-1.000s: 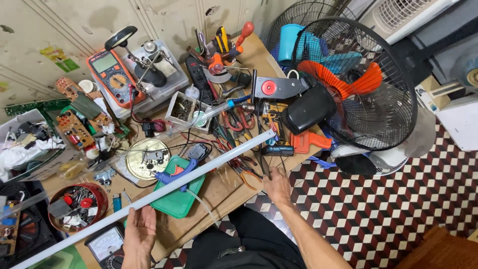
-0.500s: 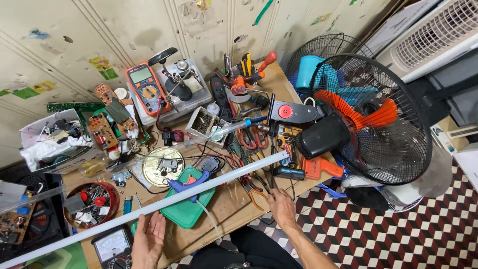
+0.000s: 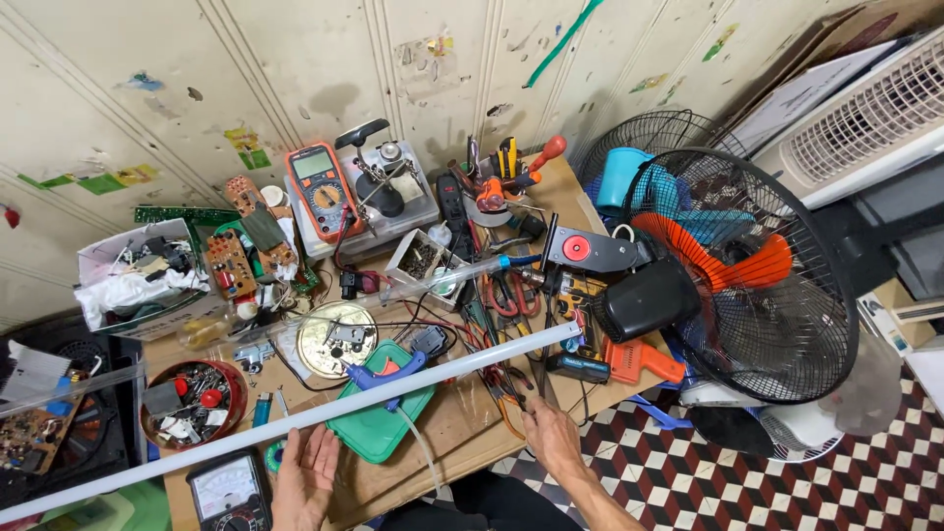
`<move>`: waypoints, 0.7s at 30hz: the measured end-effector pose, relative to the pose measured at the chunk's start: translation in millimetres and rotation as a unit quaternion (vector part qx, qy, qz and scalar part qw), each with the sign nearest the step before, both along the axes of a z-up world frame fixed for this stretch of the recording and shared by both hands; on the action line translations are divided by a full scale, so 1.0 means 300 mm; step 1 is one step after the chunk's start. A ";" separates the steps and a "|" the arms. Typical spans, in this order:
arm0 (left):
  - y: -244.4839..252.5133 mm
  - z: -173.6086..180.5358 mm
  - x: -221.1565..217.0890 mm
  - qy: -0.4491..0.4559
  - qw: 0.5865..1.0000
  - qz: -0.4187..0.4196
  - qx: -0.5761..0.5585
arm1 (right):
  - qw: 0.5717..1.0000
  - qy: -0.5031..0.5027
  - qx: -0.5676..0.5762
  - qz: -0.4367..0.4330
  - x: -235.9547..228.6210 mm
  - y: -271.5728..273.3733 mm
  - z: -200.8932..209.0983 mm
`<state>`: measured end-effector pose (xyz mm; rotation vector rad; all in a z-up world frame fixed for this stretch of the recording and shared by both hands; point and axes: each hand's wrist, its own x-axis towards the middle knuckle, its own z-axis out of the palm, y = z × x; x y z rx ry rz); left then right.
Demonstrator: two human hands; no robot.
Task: The recorder is repairing or assembling an LED strip light using wires and a hot glue gun at a workbench.
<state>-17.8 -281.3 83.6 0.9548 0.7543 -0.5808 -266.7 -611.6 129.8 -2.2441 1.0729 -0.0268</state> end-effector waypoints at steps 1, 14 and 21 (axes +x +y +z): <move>0.001 0.000 -0.003 -0.001 1.000 0.004 -0.006 | 1.000 0.006 0.002 0.005 -0.001 -0.001 0.001; 0.031 -0.098 0.000 -0.005 0.999 0.026 -0.040 | 0.993 0.107 0.036 0.027 0.012 -0.031 -0.015; 0.009 -0.063 -0.003 -0.010 0.999 0.019 -0.049 | 0.993 0.051 0.076 0.074 0.002 -0.067 -0.108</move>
